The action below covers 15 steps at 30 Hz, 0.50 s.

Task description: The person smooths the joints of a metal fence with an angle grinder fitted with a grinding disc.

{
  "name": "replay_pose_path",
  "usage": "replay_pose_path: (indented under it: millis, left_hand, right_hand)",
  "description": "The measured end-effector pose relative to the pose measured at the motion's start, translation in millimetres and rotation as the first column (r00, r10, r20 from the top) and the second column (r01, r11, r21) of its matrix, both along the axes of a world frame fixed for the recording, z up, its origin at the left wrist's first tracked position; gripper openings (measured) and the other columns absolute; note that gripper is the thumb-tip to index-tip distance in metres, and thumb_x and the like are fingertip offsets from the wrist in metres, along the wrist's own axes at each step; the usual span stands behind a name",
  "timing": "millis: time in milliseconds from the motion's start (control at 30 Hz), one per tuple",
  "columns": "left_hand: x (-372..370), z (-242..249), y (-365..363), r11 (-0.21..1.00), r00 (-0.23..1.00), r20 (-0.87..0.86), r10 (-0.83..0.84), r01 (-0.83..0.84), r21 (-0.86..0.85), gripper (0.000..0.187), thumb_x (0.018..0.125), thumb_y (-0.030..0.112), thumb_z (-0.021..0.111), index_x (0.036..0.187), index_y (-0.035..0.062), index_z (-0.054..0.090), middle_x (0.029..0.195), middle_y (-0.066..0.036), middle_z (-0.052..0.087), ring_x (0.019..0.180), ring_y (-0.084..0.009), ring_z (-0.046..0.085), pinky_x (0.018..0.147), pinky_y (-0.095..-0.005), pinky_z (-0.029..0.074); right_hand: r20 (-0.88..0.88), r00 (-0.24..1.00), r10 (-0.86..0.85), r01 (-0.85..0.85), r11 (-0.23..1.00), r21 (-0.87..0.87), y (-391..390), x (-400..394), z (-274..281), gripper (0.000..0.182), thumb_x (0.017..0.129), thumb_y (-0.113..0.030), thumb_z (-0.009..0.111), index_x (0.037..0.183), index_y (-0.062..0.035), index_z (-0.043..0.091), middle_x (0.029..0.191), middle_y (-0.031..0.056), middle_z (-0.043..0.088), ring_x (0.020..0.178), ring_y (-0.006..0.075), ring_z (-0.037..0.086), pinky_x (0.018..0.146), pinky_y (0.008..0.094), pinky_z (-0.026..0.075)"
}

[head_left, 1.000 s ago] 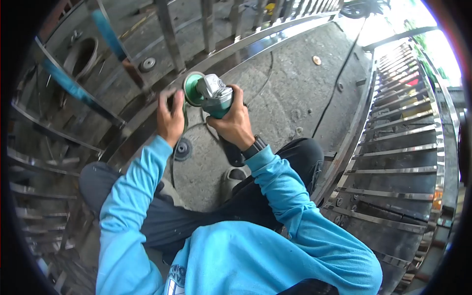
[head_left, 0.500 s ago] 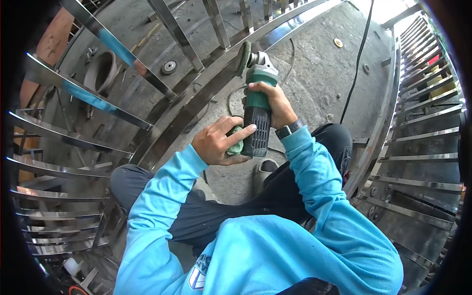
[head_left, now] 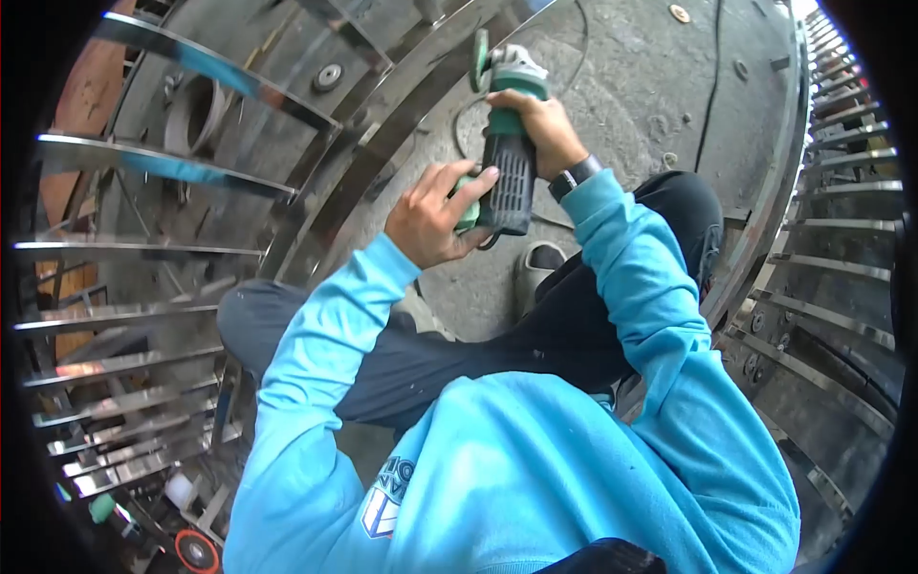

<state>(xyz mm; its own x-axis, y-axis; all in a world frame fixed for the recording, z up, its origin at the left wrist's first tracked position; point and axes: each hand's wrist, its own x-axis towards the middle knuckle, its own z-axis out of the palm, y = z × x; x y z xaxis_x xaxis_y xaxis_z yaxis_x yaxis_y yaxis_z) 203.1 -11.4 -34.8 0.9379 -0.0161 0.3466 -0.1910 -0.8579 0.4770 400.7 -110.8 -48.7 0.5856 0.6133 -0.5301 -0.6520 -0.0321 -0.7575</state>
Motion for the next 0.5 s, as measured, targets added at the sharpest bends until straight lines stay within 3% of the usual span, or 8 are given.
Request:
replay_pose_path:
  millis: [67, 133, 200, 267, 333, 467, 500]
  left_hand:
    - [1.4, -0.4, 0.1, 0.999, 0.999, -0.006, 0.032, -0.032, 0.005, 0.075, 0.069, 0.025, 0.085, 0.137, 0.0116, 0.057, 0.123, -0.015, 0.057, 0.106, -0.0344, 0.06, 0.089, -0.0445, 0.055]
    - [0.8, -5.5, -2.5, 0.998, 0.999, -0.034, 0.016, -0.014, 0.064, 0.069, 0.072, 0.027, 0.085, 0.134, 0.0098, 0.059, 0.123, -0.017, 0.058, 0.106, -0.0365, 0.062, 0.088, -0.0445, 0.055]
    - [3.6, -18.8, -11.1, 0.993, 0.993, -0.047, 0.11, -0.108, 0.036, 0.073, 0.071, 0.026, 0.085, 0.136, 0.011, 0.056, 0.127, -0.016, 0.057, 0.108, -0.0372, 0.062, 0.09, -0.0445, 0.056]
    - [3.8, -23.6, -13.8, 0.985, 0.995, -0.069, 0.076, -0.085, -0.15, 0.078, 0.072, 0.028, 0.087, 0.14, 0.0116, 0.052, 0.129, -0.015, 0.055, 0.11, -0.0376, 0.062, 0.093, -0.0441, 0.057]
    - [16.4, -15.0, -10.9, 0.95, 0.974, -0.225, 0.024, -0.092, -0.297, 0.086, 0.074, 0.04, 0.087, 0.144, 0.0123, 0.045, 0.13, -0.017, 0.054, 0.108, -0.037, 0.064, 0.095, -0.0449, 0.057]
    - [25.6, 10.4, -6.7, 0.914, 0.951, -0.31, 0.009, -0.134, -0.383, 0.101, 0.074, 0.055, 0.085, 0.15, 0.0096, 0.037, 0.13, -0.023, 0.056, 0.109, -0.0363, 0.065, 0.098, -0.0456, 0.055]
    - [25.6, 8.2, -12.0, 0.823, 0.947, -0.321, 0.024, -0.201, -0.531, 0.108, 0.073, 0.059, 0.084, 0.152, 0.0072, 0.032, 0.129, -0.027, 0.056, 0.112, -0.0373, 0.065, 0.101, -0.0453, 0.053]
  right_hand:
    - [-0.045, 0.999, -0.009, 0.009, 1.0, -0.007, 1.4, 0.5, -3.3, 0.027, 0.083, -0.017, 0.077, 0.099, -0.0003, 0.064, 0.081, 0.0096, 0.065, 0.065, 0.0225, 0.068, 0.057, 0.0374, 0.06]
    - [0.115, 0.993, -0.02, 0.03, 0.996, -0.089, 4.3, -0.5, -3.0, 0.027, 0.084, -0.017, 0.076, 0.102, 0.0005, 0.066, 0.082, 0.0098, 0.066, 0.065, 0.0235, 0.068, 0.059, 0.0399, 0.06]
    - [0.152, 0.988, -0.009, 0.007, 1.0, 0.011, 4.4, 7.7, -18.1, 0.029, 0.078, -0.009, 0.079, 0.101, 0.0016, 0.064, 0.082, 0.0101, 0.065, 0.063, 0.0239, 0.066, 0.057, 0.0409, 0.059]
    - [0.07, 0.996, 0.063, -0.062, 0.998, -0.016, 4.3, 14.4, -16.0, 0.026, 0.082, -0.01, 0.076, 0.103, 0.0003, 0.064, 0.082, 0.0093, 0.064, 0.064, 0.0242, 0.066, 0.058, 0.0409, 0.059]
    - [-0.064, 0.988, 0.139, -0.14, 0.99, -0.013, 4.6, 30.0, -20.3, 0.026, 0.086, -0.014, 0.073, 0.107, -0.0016, 0.062, 0.083, 0.0097, 0.064, 0.067, 0.0247, 0.067, 0.062, 0.0395, 0.059]
    - [-0.088, 0.974, 0.208, -0.207, 0.978, 0.017, 2.5, 29.6, 9.1, 0.031, 0.088, -0.018, 0.071, 0.111, -0.0016, 0.059, 0.088, 0.0093, 0.067, 0.076, 0.0221, 0.068, 0.07, 0.0362, 0.059]
    - [-0.057, 0.974, 0.218, -0.219, 0.976, -0.008, 2.3, 30.7, 11.3, 0.032, 0.089, -0.018, 0.071, 0.113, -0.0013, 0.059, 0.09, 0.0096, 0.067, 0.076, 0.0216, 0.068, 0.07, 0.0357, 0.059]
